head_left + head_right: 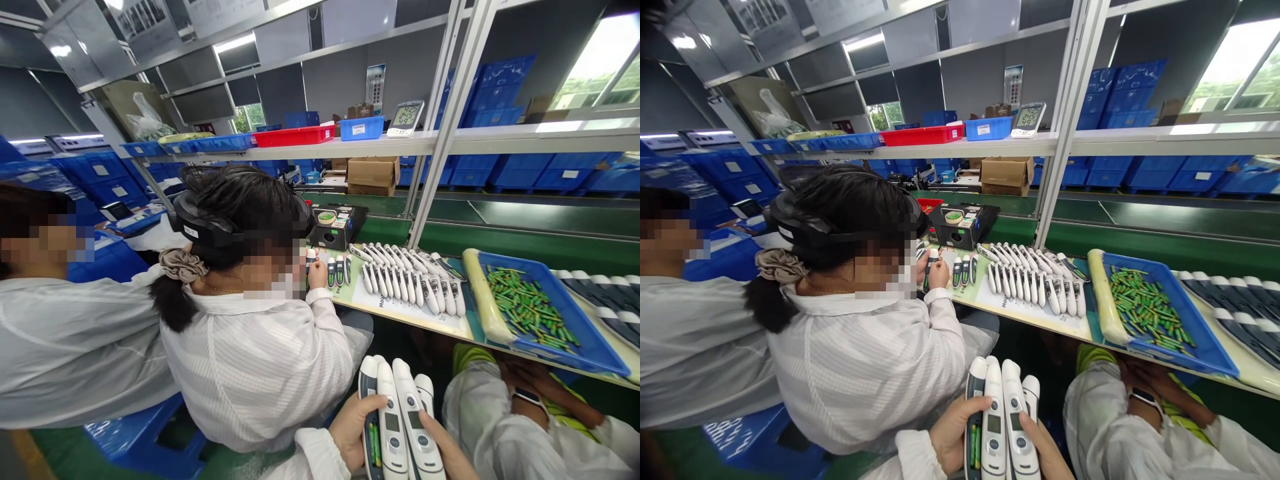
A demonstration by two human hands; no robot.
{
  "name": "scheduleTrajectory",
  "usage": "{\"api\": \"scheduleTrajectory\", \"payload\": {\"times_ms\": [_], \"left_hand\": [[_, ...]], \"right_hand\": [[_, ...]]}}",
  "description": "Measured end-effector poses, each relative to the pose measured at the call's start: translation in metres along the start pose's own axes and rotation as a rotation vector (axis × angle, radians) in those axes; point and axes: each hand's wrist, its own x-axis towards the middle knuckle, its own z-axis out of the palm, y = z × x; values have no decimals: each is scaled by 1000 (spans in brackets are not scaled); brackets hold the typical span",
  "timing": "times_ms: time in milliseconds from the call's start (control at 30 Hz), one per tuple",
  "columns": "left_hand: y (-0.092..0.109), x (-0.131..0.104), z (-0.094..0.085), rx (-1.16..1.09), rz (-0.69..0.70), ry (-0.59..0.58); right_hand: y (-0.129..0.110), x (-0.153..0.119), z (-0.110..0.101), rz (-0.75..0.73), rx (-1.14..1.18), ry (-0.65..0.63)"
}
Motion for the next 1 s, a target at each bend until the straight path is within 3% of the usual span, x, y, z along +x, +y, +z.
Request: {"api": "scheduleTrajectory", "payload": {"times_ms": [367, 800, 1000], "left_hand": [[8, -6, 7, 67, 77, 26], [1, -21, 12, 188, 120, 63], [-1, -22, 12, 219, 107, 46]], "right_hand": [[-8, -9, 24, 54, 80, -41], [6, -15, 12, 94, 78, -15], [17, -4, -1, 134, 173, 21]]}}
